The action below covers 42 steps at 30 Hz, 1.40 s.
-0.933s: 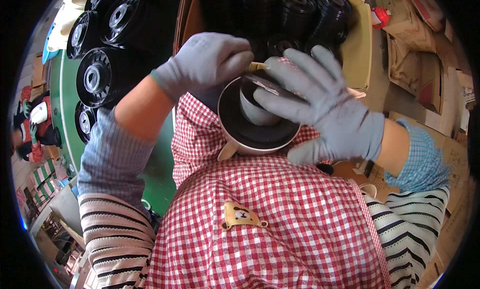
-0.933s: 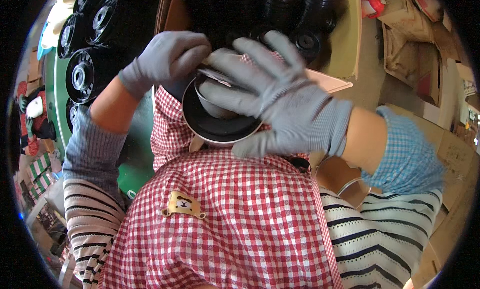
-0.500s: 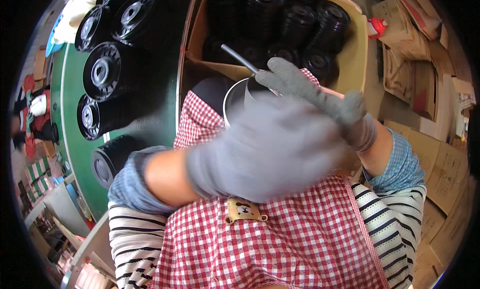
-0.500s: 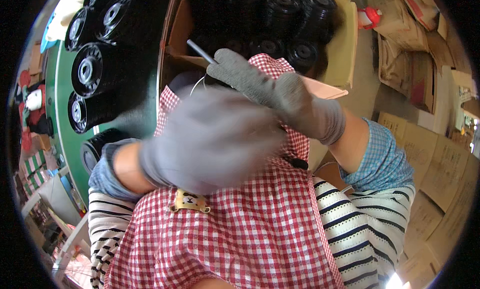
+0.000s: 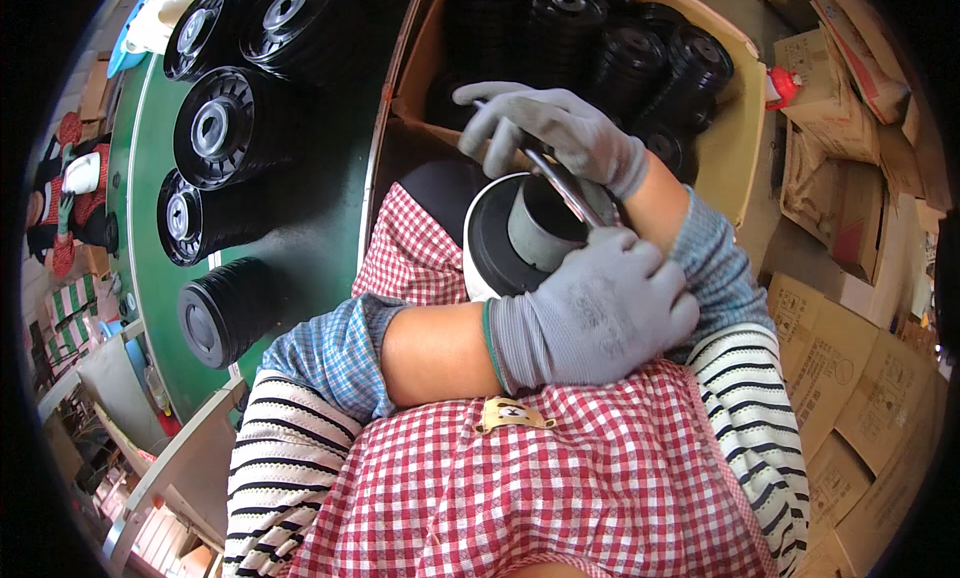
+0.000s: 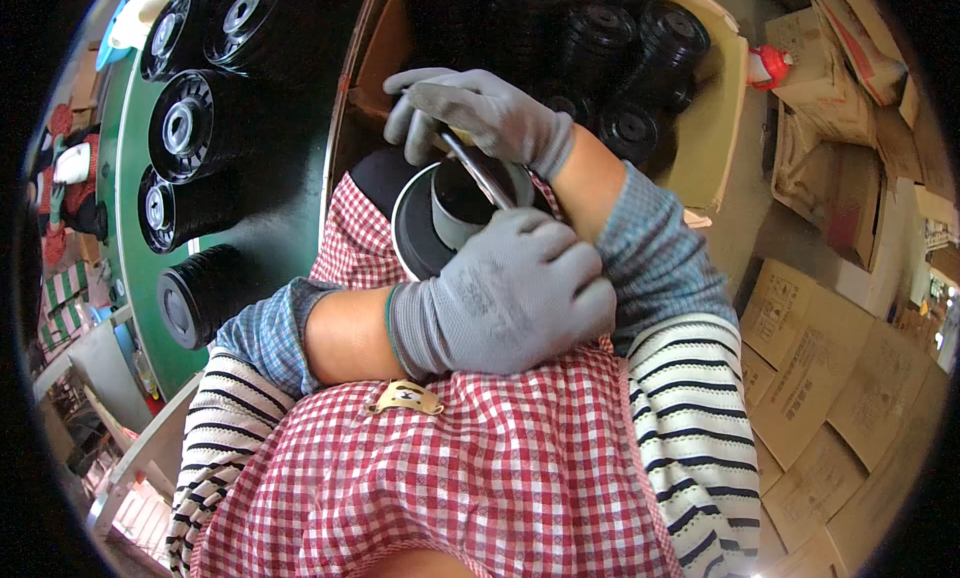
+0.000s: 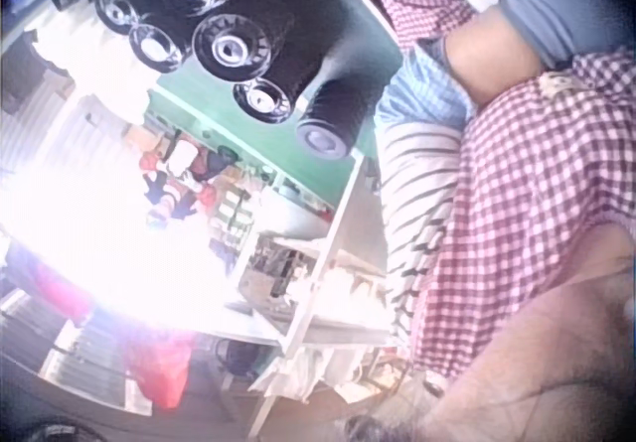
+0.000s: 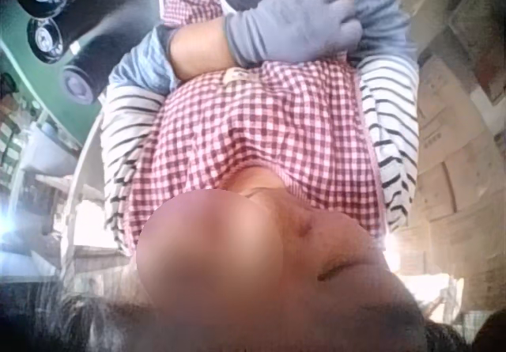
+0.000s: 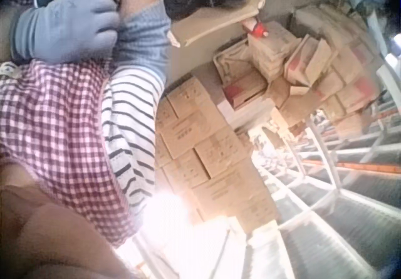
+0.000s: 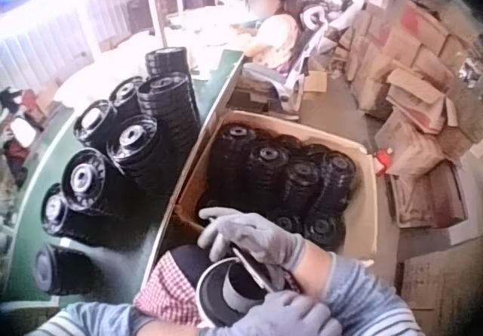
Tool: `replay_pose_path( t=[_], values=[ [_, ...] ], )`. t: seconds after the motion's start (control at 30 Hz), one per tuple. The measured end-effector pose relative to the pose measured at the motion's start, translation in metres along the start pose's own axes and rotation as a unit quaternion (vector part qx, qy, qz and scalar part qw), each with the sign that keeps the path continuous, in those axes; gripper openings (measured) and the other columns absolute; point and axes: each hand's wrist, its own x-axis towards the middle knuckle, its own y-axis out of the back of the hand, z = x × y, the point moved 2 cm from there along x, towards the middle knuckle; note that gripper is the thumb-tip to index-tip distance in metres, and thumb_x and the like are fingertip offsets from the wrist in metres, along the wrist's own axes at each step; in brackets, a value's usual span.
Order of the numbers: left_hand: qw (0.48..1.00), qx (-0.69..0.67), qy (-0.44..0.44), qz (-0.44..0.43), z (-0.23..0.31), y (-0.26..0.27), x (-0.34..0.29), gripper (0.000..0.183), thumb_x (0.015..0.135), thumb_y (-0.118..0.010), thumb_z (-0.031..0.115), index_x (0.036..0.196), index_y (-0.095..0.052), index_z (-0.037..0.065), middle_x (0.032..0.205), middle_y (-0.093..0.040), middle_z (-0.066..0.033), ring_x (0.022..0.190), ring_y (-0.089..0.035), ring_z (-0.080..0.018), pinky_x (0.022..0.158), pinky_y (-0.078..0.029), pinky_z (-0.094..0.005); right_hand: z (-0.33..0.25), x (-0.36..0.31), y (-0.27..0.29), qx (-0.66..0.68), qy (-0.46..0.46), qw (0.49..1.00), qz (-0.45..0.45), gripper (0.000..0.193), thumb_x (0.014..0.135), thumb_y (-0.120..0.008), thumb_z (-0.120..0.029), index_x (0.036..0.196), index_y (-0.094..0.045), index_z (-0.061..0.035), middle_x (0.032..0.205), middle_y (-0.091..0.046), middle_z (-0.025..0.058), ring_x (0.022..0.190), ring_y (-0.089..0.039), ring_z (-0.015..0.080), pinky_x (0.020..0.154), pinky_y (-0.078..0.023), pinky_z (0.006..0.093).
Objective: The person assembles a white electric kettle by inserting a heating element, securing it with a screwdriver, and attaching a black base. The person repeats this process for multiple kettles on a green workbench.
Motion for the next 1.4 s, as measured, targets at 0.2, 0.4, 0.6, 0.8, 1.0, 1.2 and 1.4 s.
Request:
replay_pose_path(
  t=[0.2,0.4,0.6,0.8,1.0,1.2,1.4],
  values=[
    [0.926,-0.34,-0.103,0.13,-0.05,0.044,-0.04,0.028,0.079,-0.078,0.021,0.063,-0.058,0.01,0.068,-0.052,-0.0057,0.072,-0.062,-0.0273,0.068,-0.051,-0.0414,-0.021,-0.083,0.009,-0.393,-0.007,0.899,0.194,0.026,0.102,-0.059,-0.026,0.09,-0.067,-0.0044,0.084,-0.067,0.0088,0.085,-0.065,0.0312,0.104,-0.042,0.0553],
    [0.812,-0.575,0.077,0.066,-0.079,0.074,-0.067,0.026,0.089,-0.072,0.018,0.071,-0.063,0.001,0.087,-0.07,-0.0205,0.108,-0.064,-0.0412,0.094,-0.05,-0.0553,-0.093,-0.085,0.01,-0.404,-0.199,0.891,0.06,0.05,0.077,-0.078,-0.059,0.089,-0.072,-0.011,0.08,-0.067,0.009,0.075,-0.062,0.0332,0.077,-0.049,0.0412],
    [0.949,0.06,0.249,-0.183,-0.016,0.117,-0.015,0.065,0.085,-0.07,0.02,0.142,-0.046,-0.001,0.122,-0.064,-0.0254,0.08,-0.072,-0.0357,0.062,-0.057,-0.0413,-0.061,-0.125,0.001,-0.017,-0.464,0.88,0.098,0.052,0.086,-0.078,-0.049,0.116,-0.072,-0.0069,0.094,-0.074,0.0126,0.086,-0.072,0.0249,0.077,-0.055,0.0376],
    [0.997,0.027,0.07,0.034,-0.029,0.126,-0.044,0.03,0.085,-0.068,0.011,0.11,-0.065,-0.006,0.078,-0.068,-0.0152,0.06,-0.066,-0.0255,0.052,-0.051,-0.0346,-0.079,-0.121,-0.002,-0.051,-0.483,0.867,0.114,0.056,0.085,-0.079,-0.054,0.105,-0.076,-0.001,0.089,-0.074,0.0096,0.088,-0.069,0.0155,0.081,-0.055,0.0346],
    [0.966,0.21,0.08,-0.129,-0.039,0.146,-0.01,0.06,0.08,-0.076,0.017,0.136,-0.059,0.004,0.129,-0.061,-0.0209,0.123,-0.059,-0.041,0.103,-0.049,-0.0476,-0.09,-0.099,0.018,-0.003,-0.527,0.85,0.014,0.057,0.09,-0.074,-0.056,0.091,-0.078,0.0013,0.07,-0.067,0.0062,0.064,-0.062,0.0125,0.06,-0.048,0.0282],
    [0.967,0.104,0.172,-0.157,-0.069,0.133,-0.028,0.028,0.09,-0.071,0.011,0.117,-0.07,0.005,0.089,-0.07,-0.0146,0.078,-0.07,-0.0302,0.068,-0.055,-0.0368,-0.121,-0.053,0.019,-0.05,-0.623,0.773,-0.109,0.046,0.098,-0.062,-0.049,0.104,-0.076,-0.0066,0.07,-0.066,0.0055,0.056,-0.059,0.0121,0.052,-0.047,0.0293],
    [0.944,-0.092,0.272,-0.161,-0.084,0.135,-0.038,0.025,0.091,-0.069,0.005,0.116,-0.071,0.001,0.087,-0.07,-0.0151,0.073,-0.069,-0.021,0.068,-0.054,-0.0319,-0.127,-0.039,0.022,-0.025,-0.672,0.724,-0.154,0.034,0.102,-0.053,-0.032,0.125,-0.071,-0.0139,0.072,-0.066,0.0071,0.046,-0.051,0.0075,0.04,-0.043,0.0281]
  ],
)
